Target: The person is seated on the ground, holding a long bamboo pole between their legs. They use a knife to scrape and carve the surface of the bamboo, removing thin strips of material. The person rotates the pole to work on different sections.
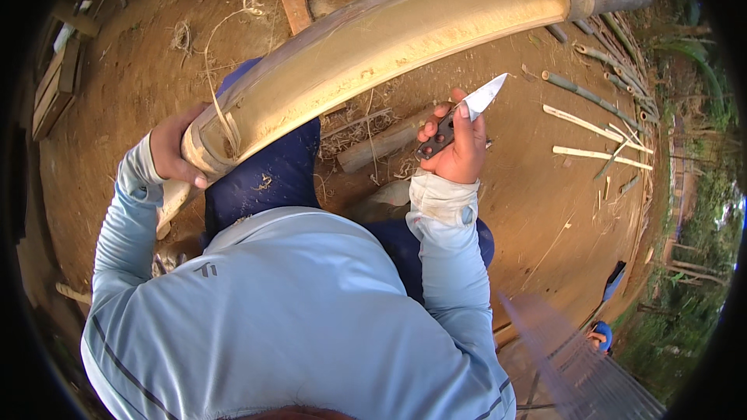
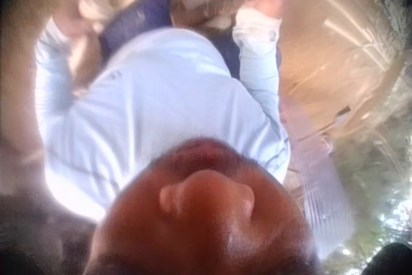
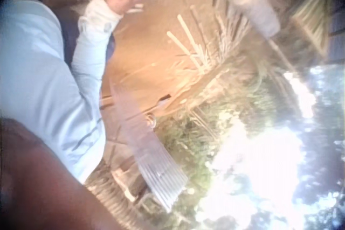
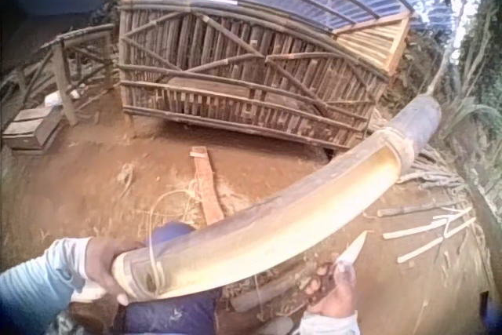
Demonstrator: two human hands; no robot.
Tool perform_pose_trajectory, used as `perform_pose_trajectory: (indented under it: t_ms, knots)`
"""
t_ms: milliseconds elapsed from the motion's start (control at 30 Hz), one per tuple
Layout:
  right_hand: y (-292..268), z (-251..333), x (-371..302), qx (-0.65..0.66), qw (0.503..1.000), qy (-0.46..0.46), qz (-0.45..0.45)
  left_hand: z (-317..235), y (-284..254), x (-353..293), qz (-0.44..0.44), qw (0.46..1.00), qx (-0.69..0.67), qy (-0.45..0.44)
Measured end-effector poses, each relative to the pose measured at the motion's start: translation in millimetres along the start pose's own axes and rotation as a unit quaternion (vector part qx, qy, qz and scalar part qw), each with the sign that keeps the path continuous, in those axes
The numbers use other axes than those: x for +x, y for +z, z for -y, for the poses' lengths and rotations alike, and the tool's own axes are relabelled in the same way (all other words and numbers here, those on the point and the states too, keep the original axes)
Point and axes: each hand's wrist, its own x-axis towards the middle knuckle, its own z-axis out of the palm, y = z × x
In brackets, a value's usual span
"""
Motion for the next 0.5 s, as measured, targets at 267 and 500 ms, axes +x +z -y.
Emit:
perform_pose_trajectory:
  t_ms: [267,500]
  knots:
    - [-13,-12,0,-0.035,0.999,0.021,-0.019,-3,-5,5,0.031,0.999,-0.031,-0.018]
    - [-12,-8,-6,-0.103,0.993,-0.045,-0.042,8,-10,6,0.046,0.999,-0.007,0.010]
